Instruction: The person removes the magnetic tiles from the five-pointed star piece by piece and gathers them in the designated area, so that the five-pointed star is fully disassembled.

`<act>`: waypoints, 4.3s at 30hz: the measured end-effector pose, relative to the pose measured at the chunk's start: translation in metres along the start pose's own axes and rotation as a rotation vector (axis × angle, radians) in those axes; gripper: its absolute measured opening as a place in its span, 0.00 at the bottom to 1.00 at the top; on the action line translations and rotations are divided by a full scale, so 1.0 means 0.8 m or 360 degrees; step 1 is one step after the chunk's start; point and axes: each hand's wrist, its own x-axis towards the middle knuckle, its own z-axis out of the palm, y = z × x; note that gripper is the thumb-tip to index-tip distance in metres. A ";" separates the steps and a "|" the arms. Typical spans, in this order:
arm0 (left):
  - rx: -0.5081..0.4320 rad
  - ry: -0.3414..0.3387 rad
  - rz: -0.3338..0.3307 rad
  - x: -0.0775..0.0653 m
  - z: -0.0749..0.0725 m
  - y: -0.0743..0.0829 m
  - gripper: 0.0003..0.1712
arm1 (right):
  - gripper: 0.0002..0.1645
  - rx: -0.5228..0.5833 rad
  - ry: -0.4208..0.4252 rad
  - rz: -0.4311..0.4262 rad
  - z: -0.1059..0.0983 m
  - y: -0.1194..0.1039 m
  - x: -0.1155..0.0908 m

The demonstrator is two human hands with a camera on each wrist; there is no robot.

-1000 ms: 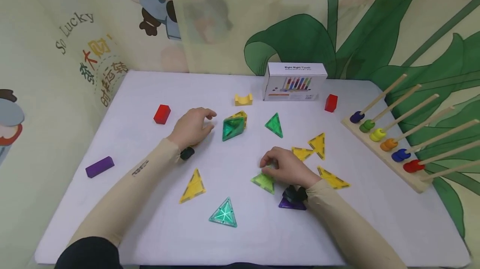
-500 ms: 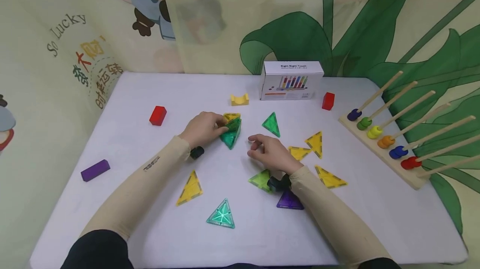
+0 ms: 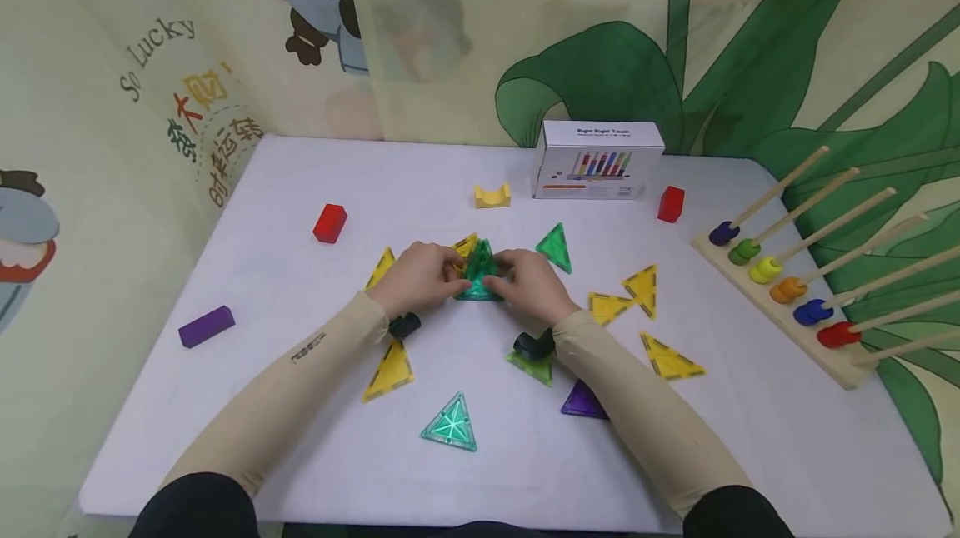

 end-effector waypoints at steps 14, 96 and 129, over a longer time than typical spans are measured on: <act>-0.0038 0.0035 -0.0084 0.000 0.004 0.003 0.22 | 0.15 0.0000 0.0068 0.0043 -0.006 0.005 0.006; 0.0203 0.0203 -0.0082 -0.005 0.003 0.013 0.15 | 0.27 -0.0028 -0.0072 -0.0039 -0.007 -0.003 -0.006; -0.0049 0.0276 -0.0035 -0.041 -0.005 0.030 0.10 | 0.18 0.0053 -0.0302 -0.0264 0.012 -0.002 -0.013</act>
